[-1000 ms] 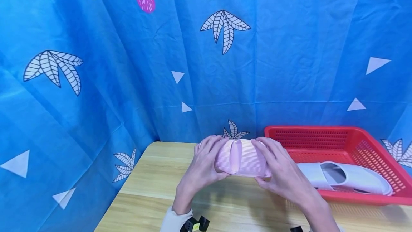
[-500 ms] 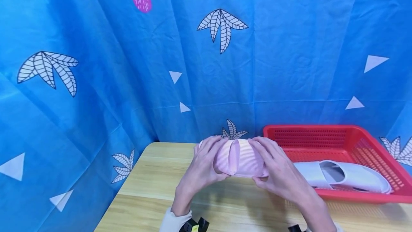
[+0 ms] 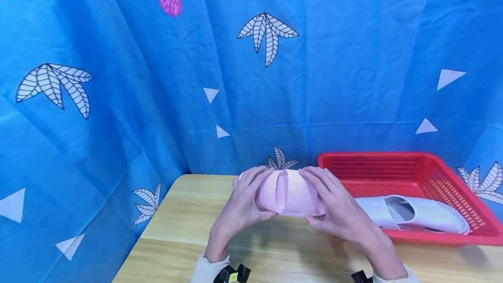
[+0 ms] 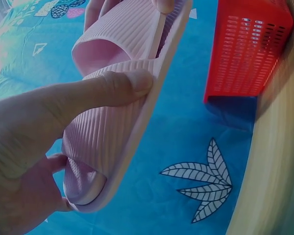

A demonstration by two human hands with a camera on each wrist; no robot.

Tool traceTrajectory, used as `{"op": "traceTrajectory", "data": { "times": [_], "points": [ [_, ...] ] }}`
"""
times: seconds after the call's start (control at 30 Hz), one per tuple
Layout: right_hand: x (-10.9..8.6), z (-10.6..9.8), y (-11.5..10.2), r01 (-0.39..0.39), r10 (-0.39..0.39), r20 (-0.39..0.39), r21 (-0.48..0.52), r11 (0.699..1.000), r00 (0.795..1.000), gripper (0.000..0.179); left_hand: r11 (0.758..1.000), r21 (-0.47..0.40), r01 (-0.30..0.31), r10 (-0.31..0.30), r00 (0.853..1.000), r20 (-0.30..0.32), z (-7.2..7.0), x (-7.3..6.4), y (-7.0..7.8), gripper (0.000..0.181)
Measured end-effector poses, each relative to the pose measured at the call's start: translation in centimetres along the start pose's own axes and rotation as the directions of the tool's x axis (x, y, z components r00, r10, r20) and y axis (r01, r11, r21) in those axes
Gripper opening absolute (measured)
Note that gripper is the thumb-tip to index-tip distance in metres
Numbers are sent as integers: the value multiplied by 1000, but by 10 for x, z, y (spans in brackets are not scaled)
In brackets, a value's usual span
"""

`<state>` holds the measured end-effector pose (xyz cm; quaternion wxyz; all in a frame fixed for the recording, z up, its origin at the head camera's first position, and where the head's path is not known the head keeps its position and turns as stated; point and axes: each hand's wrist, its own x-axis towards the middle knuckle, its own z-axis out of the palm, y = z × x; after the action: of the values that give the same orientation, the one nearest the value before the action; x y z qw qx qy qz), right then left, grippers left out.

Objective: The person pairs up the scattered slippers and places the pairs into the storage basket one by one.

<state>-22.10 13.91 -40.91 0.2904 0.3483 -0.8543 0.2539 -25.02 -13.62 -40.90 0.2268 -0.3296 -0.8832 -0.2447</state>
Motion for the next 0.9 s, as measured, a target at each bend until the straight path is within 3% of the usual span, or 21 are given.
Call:
{"op": "traceTrajectory", "data": {
  "times": [0.23, 0.47, 0.7, 0.9],
  "points": [
    [-2, -4, 1, -24, 25, 27, -42, 999, 999, 119, 1000, -8, -5, 5, 1000, 1, 2, 0, 1, 109],
    [-11, -19, 4, -84, 86, 31, -45, 995, 996, 122, 999, 43, -8, 9, 1000, -26, 6, 4, -2, 109],
    [-27, -30, 7, -132, 134, 20, -74, 989, 991, 97, 996, 73, 46, -44, 999, -31, 4, 1, -12, 106],
    [-49, -43, 11, -165, 166, -6, -107, 980, 986, 85, 996, 76, 51, -47, 998, -51, 7, 0, -10, 106]
  ]
}}
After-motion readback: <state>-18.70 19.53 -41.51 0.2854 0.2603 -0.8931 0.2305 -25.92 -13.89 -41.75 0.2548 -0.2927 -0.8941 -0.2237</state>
